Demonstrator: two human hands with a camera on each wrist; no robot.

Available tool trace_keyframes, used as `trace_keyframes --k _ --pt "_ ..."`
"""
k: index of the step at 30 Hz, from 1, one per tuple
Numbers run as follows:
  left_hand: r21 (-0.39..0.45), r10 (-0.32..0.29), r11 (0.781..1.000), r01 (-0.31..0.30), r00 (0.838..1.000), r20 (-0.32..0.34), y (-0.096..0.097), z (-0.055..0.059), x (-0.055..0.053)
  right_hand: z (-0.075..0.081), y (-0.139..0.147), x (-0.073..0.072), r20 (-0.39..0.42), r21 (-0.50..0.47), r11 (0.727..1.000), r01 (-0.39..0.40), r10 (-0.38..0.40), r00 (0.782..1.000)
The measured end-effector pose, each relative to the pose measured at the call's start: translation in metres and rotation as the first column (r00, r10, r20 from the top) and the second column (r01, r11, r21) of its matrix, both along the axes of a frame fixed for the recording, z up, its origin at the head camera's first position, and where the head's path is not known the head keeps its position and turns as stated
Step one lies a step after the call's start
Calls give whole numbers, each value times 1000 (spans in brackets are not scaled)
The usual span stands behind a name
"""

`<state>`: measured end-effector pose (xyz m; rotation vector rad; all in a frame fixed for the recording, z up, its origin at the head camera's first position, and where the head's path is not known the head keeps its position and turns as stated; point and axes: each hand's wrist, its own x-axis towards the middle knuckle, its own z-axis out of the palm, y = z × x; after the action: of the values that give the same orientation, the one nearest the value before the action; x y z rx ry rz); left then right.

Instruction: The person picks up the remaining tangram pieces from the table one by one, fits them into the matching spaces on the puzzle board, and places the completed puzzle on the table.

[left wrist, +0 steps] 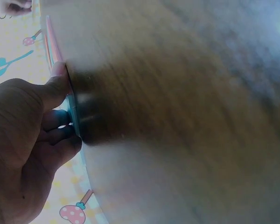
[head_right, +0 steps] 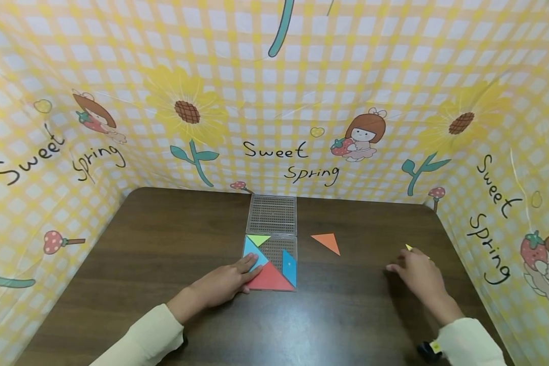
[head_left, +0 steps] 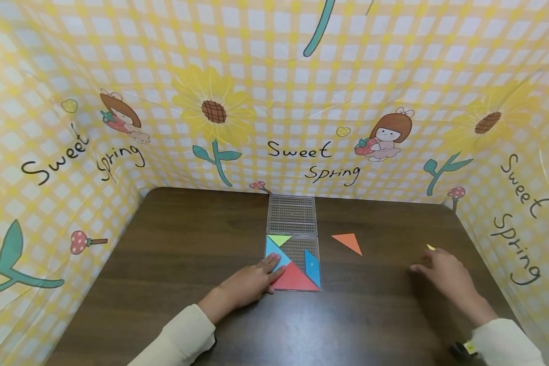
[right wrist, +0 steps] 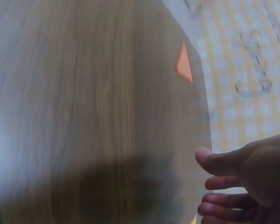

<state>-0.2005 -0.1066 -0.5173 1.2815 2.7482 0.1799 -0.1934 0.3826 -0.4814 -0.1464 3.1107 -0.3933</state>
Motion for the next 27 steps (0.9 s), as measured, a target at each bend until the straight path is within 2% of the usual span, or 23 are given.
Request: trace_keyframes --k 4,7,13,21,27 --pt "0 -3 1000 3 1000 -15 -1 1 0 1 28 9 85 21 996 92 -94 992" --pt "2 -3 1000 3 1000 -19 -1 1 1 -2 40 14 133 54 991 120 -126 983" --pt "2 2 1000 -2 1000 -9 -1 1 0 -10 46 21 157 81 988 130 -141 977" --pt "2 4 1000 -4 1000 -5 -1 0 0 -13 42 19 154 71 987 147 -156 976" --pt "-6 2 1000 -2 1000 -5 1 1 0 -18 53 14 161 -3 993 121 -119 980"
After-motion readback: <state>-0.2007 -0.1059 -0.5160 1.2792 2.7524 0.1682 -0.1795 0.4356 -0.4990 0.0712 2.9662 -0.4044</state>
